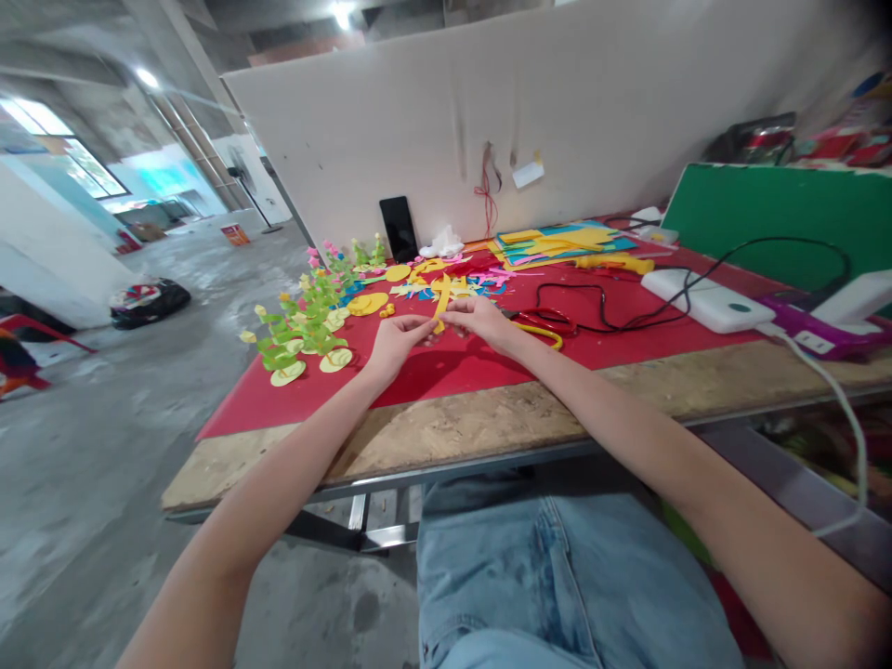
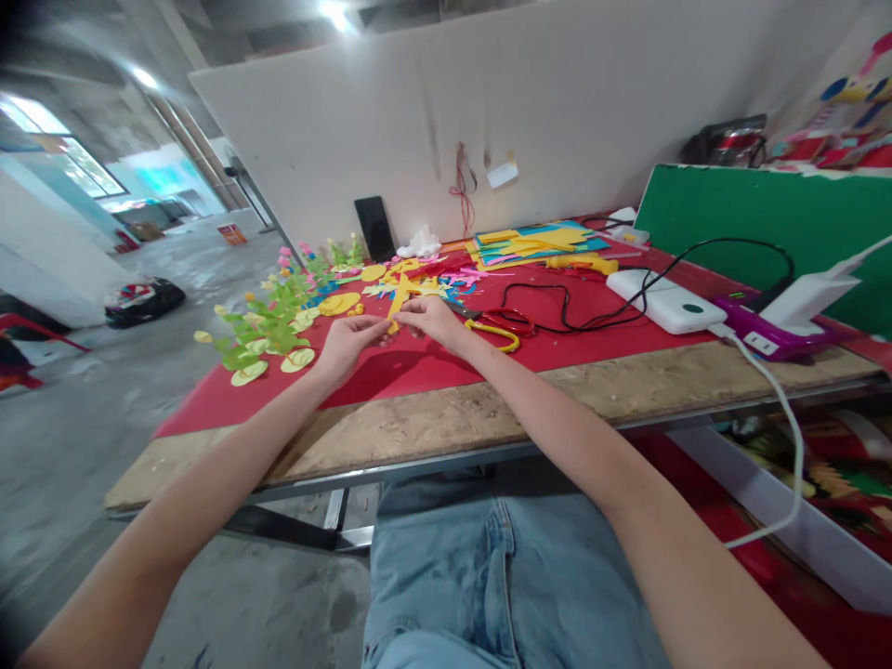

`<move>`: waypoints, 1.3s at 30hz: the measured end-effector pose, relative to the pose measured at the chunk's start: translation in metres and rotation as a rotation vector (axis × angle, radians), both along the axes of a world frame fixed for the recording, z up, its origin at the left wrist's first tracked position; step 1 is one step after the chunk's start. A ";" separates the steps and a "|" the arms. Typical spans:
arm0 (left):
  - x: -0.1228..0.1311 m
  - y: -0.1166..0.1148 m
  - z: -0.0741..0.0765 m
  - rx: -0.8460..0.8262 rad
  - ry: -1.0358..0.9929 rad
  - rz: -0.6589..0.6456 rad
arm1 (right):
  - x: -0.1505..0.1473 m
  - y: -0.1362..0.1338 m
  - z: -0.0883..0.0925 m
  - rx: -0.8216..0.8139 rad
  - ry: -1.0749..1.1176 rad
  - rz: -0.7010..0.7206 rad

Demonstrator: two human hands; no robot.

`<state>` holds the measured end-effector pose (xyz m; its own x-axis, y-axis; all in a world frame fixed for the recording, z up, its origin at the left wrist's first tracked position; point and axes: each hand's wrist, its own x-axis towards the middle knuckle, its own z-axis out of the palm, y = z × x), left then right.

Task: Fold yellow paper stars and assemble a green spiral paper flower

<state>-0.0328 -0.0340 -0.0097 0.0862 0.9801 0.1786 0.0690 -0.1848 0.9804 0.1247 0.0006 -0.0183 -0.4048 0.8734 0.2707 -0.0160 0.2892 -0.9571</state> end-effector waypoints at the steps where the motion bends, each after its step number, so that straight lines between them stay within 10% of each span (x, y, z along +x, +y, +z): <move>1: 0.000 0.001 0.000 -0.001 -0.006 0.001 | 0.000 0.000 0.001 -0.005 0.001 -0.001; 13: -0.001 0.002 -0.001 -0.041 -0.094 0.004 | 0.000 -0.003 0.004 -0.013 0.077 0.005; 26: -0.005 0.005 0.001 -0.343 -0.265 -0.145 | 0.005 -0.004 0.004 0.666 -0.268 -0.164; 39: -0.004 0.004 0.007 -0.395 -0.343 -0.132 | 0.007 -0.002 0.001 0.842 -0.327 -0.193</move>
